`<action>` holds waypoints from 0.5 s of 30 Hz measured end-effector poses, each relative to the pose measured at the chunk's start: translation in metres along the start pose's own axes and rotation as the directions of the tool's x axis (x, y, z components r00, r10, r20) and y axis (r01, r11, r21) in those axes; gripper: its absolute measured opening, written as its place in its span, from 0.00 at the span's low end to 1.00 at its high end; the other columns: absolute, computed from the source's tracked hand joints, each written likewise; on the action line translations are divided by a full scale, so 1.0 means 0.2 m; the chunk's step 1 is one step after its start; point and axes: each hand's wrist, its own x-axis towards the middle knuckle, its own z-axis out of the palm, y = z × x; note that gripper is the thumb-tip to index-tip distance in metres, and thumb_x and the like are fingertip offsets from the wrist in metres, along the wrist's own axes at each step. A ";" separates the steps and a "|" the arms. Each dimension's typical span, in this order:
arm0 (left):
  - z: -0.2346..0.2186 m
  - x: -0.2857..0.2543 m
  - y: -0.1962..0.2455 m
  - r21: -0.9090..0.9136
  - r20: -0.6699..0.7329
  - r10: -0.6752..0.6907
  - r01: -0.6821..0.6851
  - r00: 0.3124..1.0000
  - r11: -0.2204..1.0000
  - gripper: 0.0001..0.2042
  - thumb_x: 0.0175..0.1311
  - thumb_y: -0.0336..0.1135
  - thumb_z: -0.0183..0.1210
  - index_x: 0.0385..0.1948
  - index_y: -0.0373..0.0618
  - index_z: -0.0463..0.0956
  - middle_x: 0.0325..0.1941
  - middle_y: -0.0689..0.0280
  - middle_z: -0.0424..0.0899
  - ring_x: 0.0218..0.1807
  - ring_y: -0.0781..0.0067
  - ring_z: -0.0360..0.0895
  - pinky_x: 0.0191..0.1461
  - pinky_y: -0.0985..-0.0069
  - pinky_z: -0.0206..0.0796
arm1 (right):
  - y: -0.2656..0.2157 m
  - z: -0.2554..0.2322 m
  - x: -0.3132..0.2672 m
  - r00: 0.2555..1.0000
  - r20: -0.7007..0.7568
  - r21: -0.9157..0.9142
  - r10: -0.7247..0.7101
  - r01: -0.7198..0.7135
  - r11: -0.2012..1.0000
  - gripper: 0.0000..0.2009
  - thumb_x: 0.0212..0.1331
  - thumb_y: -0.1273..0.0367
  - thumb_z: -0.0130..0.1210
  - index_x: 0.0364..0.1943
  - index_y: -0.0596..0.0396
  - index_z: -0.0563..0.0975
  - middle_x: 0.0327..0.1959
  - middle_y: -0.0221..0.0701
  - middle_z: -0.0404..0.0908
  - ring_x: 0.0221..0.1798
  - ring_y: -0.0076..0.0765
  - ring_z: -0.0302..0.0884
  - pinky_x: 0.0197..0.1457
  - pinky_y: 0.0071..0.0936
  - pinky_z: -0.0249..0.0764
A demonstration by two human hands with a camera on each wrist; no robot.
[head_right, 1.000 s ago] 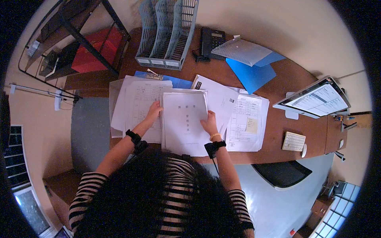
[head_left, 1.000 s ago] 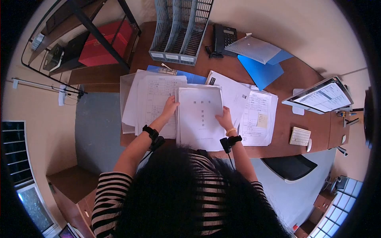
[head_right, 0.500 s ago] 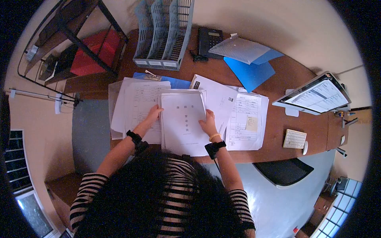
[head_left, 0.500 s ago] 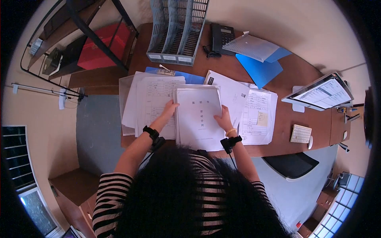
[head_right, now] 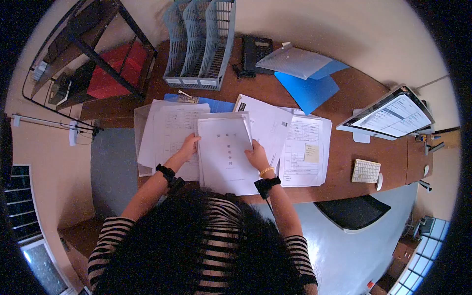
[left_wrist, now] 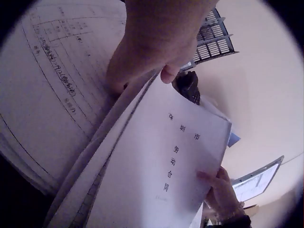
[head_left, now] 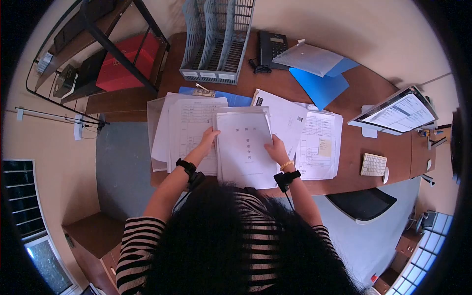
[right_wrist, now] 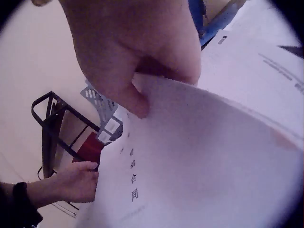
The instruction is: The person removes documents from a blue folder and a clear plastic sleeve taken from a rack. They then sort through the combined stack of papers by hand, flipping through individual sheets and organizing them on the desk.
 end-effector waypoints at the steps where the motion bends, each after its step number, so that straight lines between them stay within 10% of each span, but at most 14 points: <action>1: 0.00 -0.01 0.01 -0.015 0.000 -0.022 0.022 1.000 1.000 0.18 0.50 0.35 0.48 0.44 0.41 0.62 0.39 0.62 0.70 0.42 0.70 0.68 0.44 0.70 0.60 | -0.06 -0.02 -0.02 0.999 0.049 -0.018 0.021 -0.020 1.000 0.14 0.39 0.73 0.51 0.34 0.62 0.70 0.27 0.43 0.72 0.29 0.45 0.70 0.35 0.30 0.66; 15: -0.06 -0.18 0.03 -0.175 0.111 0.104 -0.084 0.988 0.981 0.16 0.55 0.38 0.50 0.45 0.44 0.63 0.42 0.66 0.71 0.44 0.73 0.68 0.45 0.73 0.61 | -0.31 -0.07 -0.27 0.973 0.119 0.240 -0.200 0.168 0.956 0.13 0.43 0.79 0.49 0.38 0.61 0.70 0.31 0.36 0.72 0.33 0.31 0.69 0.39 0.22 0.65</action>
